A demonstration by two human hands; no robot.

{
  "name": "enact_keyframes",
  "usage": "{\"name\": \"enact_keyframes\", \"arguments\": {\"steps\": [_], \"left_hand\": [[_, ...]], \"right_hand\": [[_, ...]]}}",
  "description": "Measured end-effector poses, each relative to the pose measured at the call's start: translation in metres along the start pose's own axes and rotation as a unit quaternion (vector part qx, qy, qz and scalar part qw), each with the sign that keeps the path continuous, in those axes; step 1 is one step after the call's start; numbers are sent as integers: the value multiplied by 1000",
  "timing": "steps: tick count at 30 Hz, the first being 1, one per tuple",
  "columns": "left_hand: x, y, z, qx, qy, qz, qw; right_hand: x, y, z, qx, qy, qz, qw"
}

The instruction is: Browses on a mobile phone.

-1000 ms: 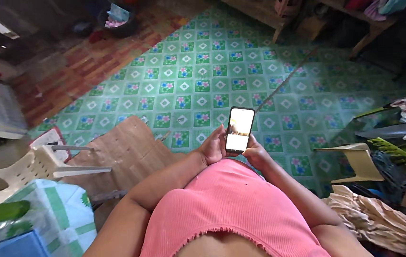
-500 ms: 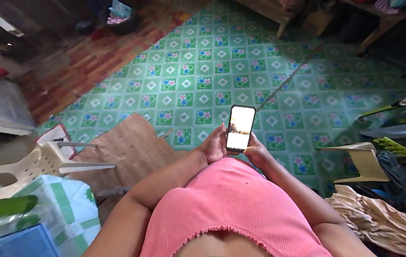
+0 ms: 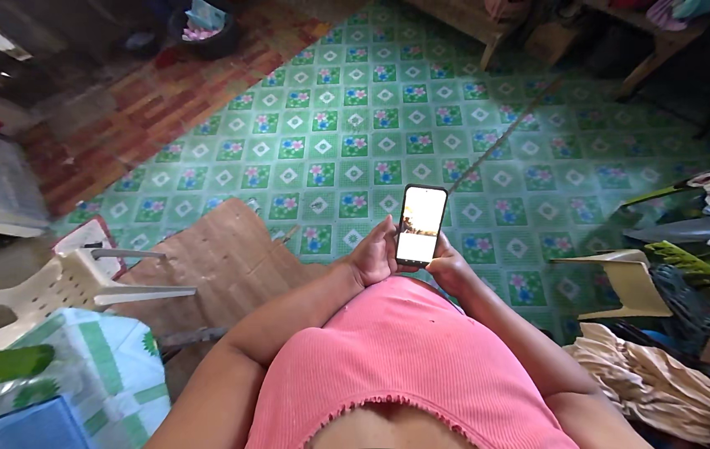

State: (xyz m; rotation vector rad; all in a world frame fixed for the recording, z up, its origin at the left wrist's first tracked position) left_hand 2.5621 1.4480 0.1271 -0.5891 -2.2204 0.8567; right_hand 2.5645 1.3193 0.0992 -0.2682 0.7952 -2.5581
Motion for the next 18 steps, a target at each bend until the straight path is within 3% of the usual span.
{"name": "enact_keyframes", "arguments": {"steps": [18], "left_hand": [[1, 0, 1, -2, 3, -13, 1000]], "right_hand": [[2, -1, 0, 23, -4, -11, 1000]]}}
Point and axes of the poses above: each hand's wrist, its own x-axis away from the middle knuckle, its own y-axis out of the back of the hand, z = x × y, the point moved 7 cm from there along -x, towards the middle knuckle, and after that the axes turned 6 degrees about y, right-handed, at the moved point
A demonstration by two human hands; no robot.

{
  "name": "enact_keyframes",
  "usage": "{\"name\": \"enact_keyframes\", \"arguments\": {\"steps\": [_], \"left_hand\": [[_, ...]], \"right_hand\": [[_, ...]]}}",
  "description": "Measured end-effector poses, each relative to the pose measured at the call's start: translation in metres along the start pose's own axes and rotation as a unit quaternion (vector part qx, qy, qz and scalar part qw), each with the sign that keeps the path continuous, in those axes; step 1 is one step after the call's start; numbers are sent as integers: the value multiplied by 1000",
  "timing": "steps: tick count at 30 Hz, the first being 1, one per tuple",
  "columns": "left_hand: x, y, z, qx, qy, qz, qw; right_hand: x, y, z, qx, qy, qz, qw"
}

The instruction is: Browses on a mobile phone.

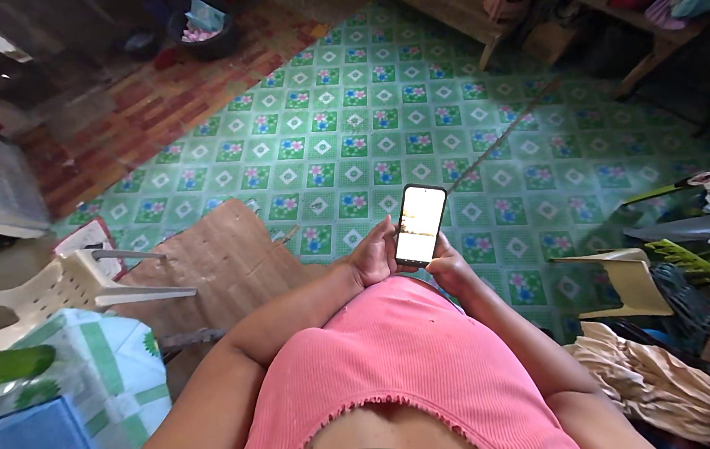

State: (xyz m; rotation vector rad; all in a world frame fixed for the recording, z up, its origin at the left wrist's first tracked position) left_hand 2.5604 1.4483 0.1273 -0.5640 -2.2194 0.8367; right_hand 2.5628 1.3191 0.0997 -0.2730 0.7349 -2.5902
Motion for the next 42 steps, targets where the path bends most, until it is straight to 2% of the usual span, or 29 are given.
{"name": "enact_keyframes", "arguments": {"steps": [25, 37, 42], "left_hand": [[5, 1, 2, -2, -3, 4, 1000], [4, -2, 5, -20, -4, 19, 1000], [1, 0, 7, -59, -2, -26, 998]], "right_hand": [[2, -3, -3, -6, 5, 13, 1000], [8, 0, -7, -29, 8, -9, 1000], [10, -1, -5, -33, 5, -14, 999]]}}
Point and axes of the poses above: each hand's wrist, its own x-axis away from the middle knuckle, its own y-axis out of the back of the hand, z = x × y, the point moved 7 cm from there along -x, towards the middle knuckle, and after that the axes turned 6 degrees about y, right-handed, at the moved point
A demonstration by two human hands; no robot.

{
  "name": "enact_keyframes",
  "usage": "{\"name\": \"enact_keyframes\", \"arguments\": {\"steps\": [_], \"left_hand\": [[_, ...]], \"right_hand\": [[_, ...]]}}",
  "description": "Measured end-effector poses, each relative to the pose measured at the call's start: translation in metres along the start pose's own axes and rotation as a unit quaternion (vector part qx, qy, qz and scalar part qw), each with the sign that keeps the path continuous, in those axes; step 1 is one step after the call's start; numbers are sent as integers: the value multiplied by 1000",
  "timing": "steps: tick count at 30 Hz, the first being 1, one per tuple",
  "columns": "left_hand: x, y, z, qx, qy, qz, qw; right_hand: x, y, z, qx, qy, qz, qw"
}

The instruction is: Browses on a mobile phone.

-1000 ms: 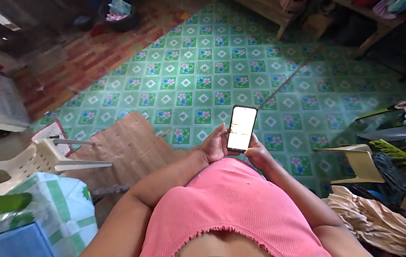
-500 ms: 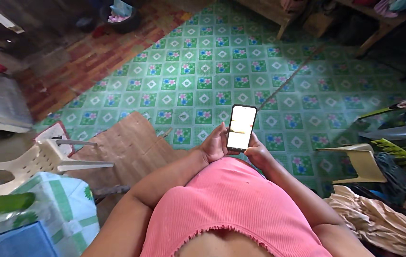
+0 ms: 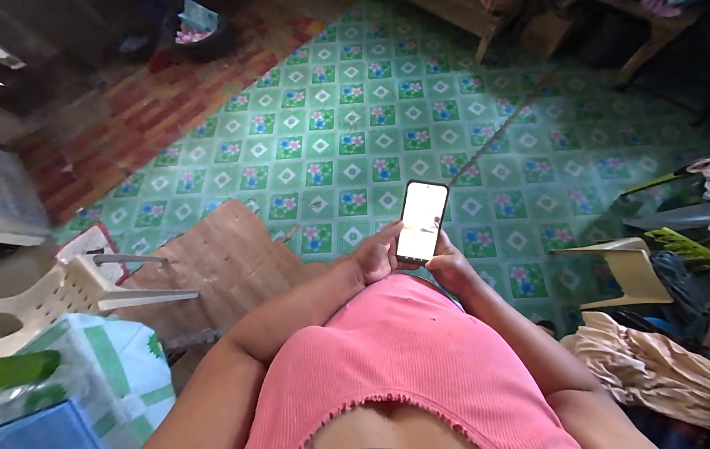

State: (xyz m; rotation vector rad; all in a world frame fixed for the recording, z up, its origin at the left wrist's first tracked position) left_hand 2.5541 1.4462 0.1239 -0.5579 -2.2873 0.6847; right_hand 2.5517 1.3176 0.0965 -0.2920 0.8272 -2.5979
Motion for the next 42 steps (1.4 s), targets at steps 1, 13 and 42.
{"name": "enact_keyframes", "arguments": {"steps": [1, 13, 42], "left_hand": [[0, 1, 0, -3, 4, -16, 1000], [-1, 1, -1, -5, 24, -77, 997], [-3, -1, -10, -6, -12, 77, 997]], "right_hand": [[0, -1, 1, -2, 2, 1, 1000], [0, -5, 4, 31, 3, 2, 1000], [-10, -3, 8, 14, 9, 4, 1000]]}}
Point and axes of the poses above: each hand's wrist, its own x-axis away from the middle knuckle, its own y-axis out of the back of the hand, z = x × y, the point moved 7 cm from there along -x, towards the middle knuckle, and after that the axes turned 6 degrees about y, right-handed, at the moved point
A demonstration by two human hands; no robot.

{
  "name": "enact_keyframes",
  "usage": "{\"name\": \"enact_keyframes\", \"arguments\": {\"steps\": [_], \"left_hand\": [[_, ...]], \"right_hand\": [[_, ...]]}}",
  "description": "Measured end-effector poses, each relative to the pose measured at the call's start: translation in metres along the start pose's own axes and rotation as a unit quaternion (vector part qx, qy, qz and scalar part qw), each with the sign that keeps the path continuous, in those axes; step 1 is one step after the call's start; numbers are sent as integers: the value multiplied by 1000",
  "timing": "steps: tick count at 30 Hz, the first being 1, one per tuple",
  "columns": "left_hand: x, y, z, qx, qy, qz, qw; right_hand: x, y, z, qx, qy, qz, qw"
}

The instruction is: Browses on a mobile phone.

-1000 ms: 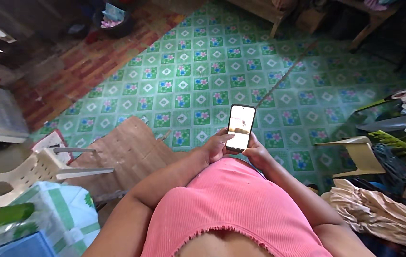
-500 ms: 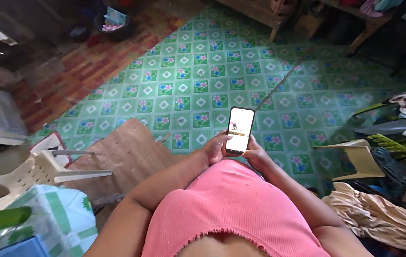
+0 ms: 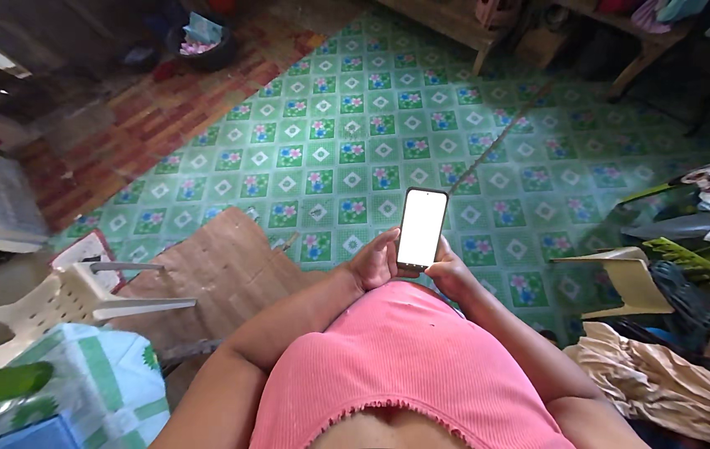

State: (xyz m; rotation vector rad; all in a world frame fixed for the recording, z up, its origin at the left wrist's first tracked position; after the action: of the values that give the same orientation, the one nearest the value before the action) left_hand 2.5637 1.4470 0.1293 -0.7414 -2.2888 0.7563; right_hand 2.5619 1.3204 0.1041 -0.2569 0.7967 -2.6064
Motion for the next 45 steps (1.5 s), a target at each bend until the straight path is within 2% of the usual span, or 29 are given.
{"name": "enact_keyframes", "arguments": {"steps": [27, 45], "left_hand": [[-5, -1, 4, 36, 28, -31, 998], [3, 0, 1, 42, 15, -42, 998]], "right_hand": [[0, 0, 2, -22, 18, 5, 1000], [-2, -7, -2, -38, 6, 14, 999]]}}
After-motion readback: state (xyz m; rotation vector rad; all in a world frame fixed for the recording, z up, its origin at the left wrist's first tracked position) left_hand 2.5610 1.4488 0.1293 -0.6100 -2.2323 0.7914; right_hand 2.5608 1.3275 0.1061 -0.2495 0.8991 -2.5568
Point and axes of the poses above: each hand's wrist, its own x-axis away from the middle knuckle, its own y-axis out of the back of the hand, z = x × y, the point moved 7 cm from there along -x, towards the middle knuckle, and after that the axes turned 6 degrees about y, right-handed, at the moved point
